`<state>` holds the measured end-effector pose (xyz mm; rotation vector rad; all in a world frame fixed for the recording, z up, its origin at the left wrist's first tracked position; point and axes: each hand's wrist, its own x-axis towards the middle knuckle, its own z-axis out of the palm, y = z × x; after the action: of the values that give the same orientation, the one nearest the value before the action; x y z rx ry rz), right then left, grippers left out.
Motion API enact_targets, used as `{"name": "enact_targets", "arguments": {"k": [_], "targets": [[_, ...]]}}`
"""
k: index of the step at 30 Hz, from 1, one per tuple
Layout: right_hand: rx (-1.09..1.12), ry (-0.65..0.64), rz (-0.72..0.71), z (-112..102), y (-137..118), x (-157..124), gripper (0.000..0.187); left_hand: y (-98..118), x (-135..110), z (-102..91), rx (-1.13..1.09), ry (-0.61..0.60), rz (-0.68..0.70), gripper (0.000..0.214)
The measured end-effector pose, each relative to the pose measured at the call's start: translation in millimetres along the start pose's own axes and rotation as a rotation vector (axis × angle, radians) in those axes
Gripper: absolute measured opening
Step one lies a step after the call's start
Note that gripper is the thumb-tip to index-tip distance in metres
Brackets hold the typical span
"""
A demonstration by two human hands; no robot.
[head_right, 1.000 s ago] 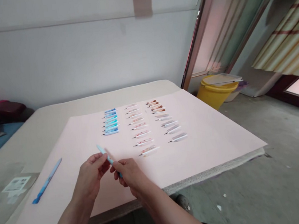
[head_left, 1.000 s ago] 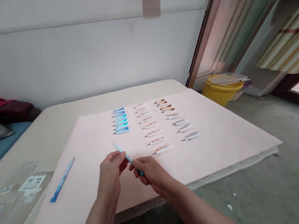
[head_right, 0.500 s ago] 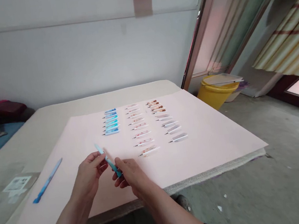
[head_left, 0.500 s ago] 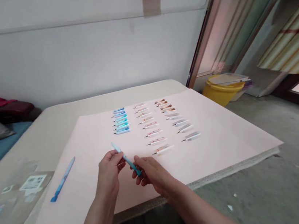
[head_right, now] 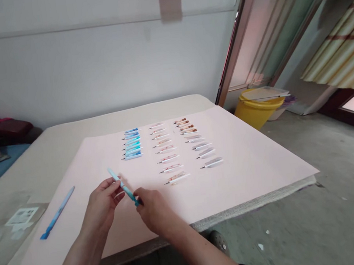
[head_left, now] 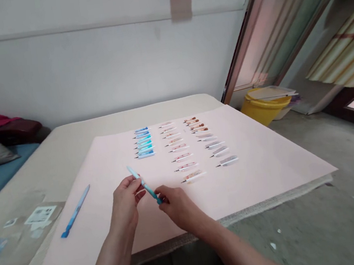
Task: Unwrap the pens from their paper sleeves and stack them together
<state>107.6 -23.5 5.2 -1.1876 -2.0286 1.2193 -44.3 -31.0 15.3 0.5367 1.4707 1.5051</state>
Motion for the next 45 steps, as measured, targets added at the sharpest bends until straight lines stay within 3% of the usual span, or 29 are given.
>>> {"name": "enact_targets", "arguments": {"k": [3, 8, 12, 18, 22, 27, 34, 36, 39, 45], "targets": [[-0.084, -0.026, -0.117, -2.6, -4.1, -2.6, 0.025, 4.2, 1.6, -1.5, -0.036, 0.002, -0.028, 0.024], [-0.008, -0.094, -0.295, -3.3, -7.7, -5.3, 0.053, 7.6, 1.1, -1.2, -0.084, -0.061, -0.070, 0.020], [0.078, -0.107, -0.357, -1.0, -5.1, -5.2, 0.051, 8.0, -0.6, 0.7, -0.086, -0.134, -0.118, 0.018], [0.106, -0.056, -0.360, 1.1, -3.8, -4.5, 0.033, 4.5, -1.9, -0.6, -0.089, -0.206, -0.133, 0.018], [0.041, -0.066, -0.341, -1.4, -6.5, -6.3, 0.037, 2.1, -1.0, -2.2, -0.059, -0.214, -0.117, 0.019], [-0.073, -0.096, -0.296, -5.1, -6.8, -8.7, 0.051, 1.9, 1.1, -2.7, 0.031, -0.168, -0.052, 0.022], [-0.188, -0.074, -0.207, -3.0, -5.0, -7.6, 0.039, 1.8, 6.7, -5.6, 0.261, -0.102, 0.037, 0.025], [-0.220, -0.078, -0.215, -3.2, -4.6, -7.2, 0.036, 2.1, 15.6, -14.7, 0.462, -0.041, 0.106, 0.018], [-0.269, -0.102, -0.224, -4.5, -4.4, -6.9, 0.033, 6.6, 33.4, -41.7, 0.867, 0.143, 0.187, 0.008], [-0.302, -0.137, -0.212, -3.8, -4.4, -8.7, 0.029, 26.1, 55.2, -114.7, 1.386, 0.402, 0.062, 0.008]]}}
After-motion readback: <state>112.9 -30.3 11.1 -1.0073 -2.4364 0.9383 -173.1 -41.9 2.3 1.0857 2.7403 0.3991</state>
